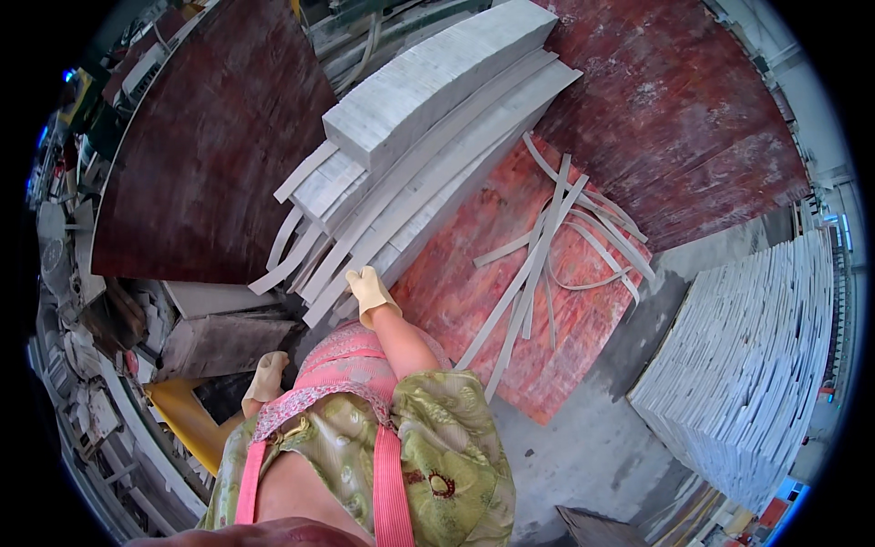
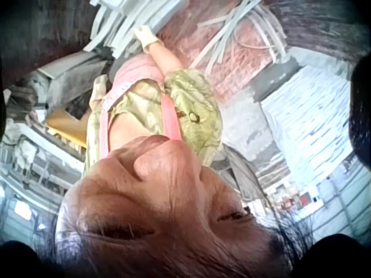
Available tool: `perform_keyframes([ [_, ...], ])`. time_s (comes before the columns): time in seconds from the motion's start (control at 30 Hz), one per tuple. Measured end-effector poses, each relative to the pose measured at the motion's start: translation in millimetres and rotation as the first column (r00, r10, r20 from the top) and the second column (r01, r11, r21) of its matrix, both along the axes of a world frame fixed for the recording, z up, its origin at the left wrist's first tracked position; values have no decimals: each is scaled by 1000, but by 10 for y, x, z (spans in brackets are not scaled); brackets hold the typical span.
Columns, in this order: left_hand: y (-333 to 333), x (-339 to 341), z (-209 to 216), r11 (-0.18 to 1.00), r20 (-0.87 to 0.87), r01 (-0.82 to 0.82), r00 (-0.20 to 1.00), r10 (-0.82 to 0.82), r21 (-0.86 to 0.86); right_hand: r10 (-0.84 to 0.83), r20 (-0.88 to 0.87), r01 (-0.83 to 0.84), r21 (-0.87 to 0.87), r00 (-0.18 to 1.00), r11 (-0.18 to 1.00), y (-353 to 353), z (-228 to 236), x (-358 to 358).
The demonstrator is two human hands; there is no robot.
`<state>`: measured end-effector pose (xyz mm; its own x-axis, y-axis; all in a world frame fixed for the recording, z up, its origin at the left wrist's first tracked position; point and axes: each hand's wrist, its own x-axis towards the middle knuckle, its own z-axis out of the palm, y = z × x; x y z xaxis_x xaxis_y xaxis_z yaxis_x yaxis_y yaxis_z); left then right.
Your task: The person picks up white rectangular planks from a stack, places them on a red sanding machine, and rubs them against the surface. After sanding, the person stacks the planks on a nearby table. The process is repeated for multiple planks.
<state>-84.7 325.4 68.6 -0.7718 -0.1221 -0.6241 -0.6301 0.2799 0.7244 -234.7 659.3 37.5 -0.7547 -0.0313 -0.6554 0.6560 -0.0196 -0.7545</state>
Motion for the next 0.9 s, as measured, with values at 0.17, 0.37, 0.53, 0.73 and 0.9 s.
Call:
perform_keyframes([
  [0.17, 45, -82, 0, 996, -25, 88, 996, -89, -16, 35, -15, -36, -22, 999, 999, 82, -77, 112],
  [0.37, -152, -20, -377, 992, -13, 122, 992, -122, -18, 65, -43, -64, 21, 997, 998, 107, -436, 255],
  [0.53, -266, 31, -614, 991, -19, 133, 991, -132, 15, 25, -22, -28, -146, 999, 989, 161, -549, 339],
  [0.73, 40, -71, -245, 996, -3, 87, 996, -87, -31, -128, 50, 136, -265, 991, 955, 322, 38, 303],
  [0.9, 59, -82, -125, 972, -159, 191, 964, -212, -140, -110, 8, 105, -369, 994, 923, 365, 102, 258],
])
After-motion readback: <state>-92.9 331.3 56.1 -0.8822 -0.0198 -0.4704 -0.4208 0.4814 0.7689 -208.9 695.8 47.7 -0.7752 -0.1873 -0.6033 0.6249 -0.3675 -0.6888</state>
